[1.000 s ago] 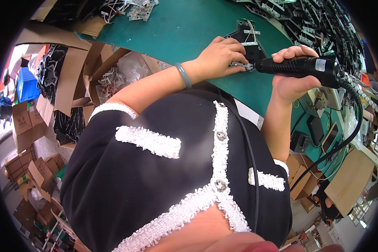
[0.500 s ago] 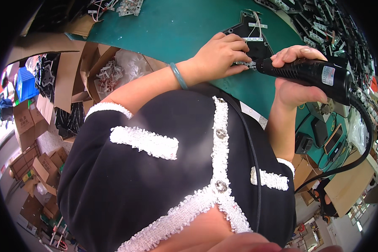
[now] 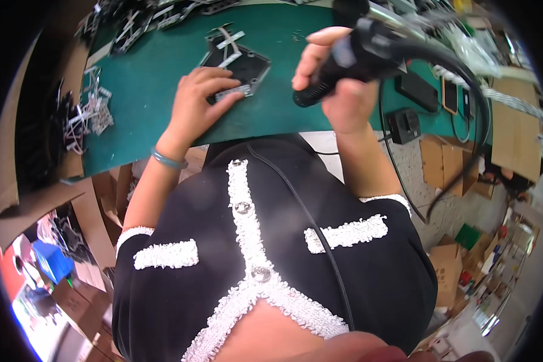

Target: The recorder is assembling electronic components, specifically fan or heat sink units, using a handheld electric screwdriver at a manual workstation.

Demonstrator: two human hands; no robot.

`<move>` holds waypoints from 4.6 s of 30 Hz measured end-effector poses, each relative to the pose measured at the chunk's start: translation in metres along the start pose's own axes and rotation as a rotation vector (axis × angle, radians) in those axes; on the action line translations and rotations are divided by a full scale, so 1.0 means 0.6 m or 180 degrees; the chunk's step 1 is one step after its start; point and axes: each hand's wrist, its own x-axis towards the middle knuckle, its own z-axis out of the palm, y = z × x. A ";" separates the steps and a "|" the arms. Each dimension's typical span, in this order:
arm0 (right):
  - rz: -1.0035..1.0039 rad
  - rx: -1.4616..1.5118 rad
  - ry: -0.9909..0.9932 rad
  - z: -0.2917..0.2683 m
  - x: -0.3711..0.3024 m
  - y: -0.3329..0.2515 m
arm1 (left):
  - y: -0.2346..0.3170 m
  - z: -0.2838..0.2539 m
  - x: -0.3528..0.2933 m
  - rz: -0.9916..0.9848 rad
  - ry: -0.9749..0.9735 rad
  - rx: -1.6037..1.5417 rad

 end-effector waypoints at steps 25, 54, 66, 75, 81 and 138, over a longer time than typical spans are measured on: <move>-0.0498 -0.0185 0.0507 -0.015 -0.016 0.037 | -0.104 0.185 0.224 0.0507 -0.0930 0.1138; -0.1029 0.1375 0.0303 0.053 0.052 -0.032 | 0.052 -0.029 0.030 0.0103 -0.0195 -0.1647; -0.0083 0.1694 0.0542 0.063 0.039 -0.045 | 0.077 -0.031 0.037 0.0164 -0.0294 -0.1208; -0.0834 -0.2598 0.0212 -0.013 -0.031 -0.038 | 0.111 0.044 0.114 0.0454 -0.0636 -0.2528; 0.1260 -0.2714 0.2387 -0.113 -0.283 -0.040 | 0.117 0.039 0.116 0.0031 -0.0696 -0.3054; 0.2501 -0.2799 0.1555 -0.095 -0.243 -0.067 | 0.125 -0.021 0.071 -0.0833 -0.0280 -0.3985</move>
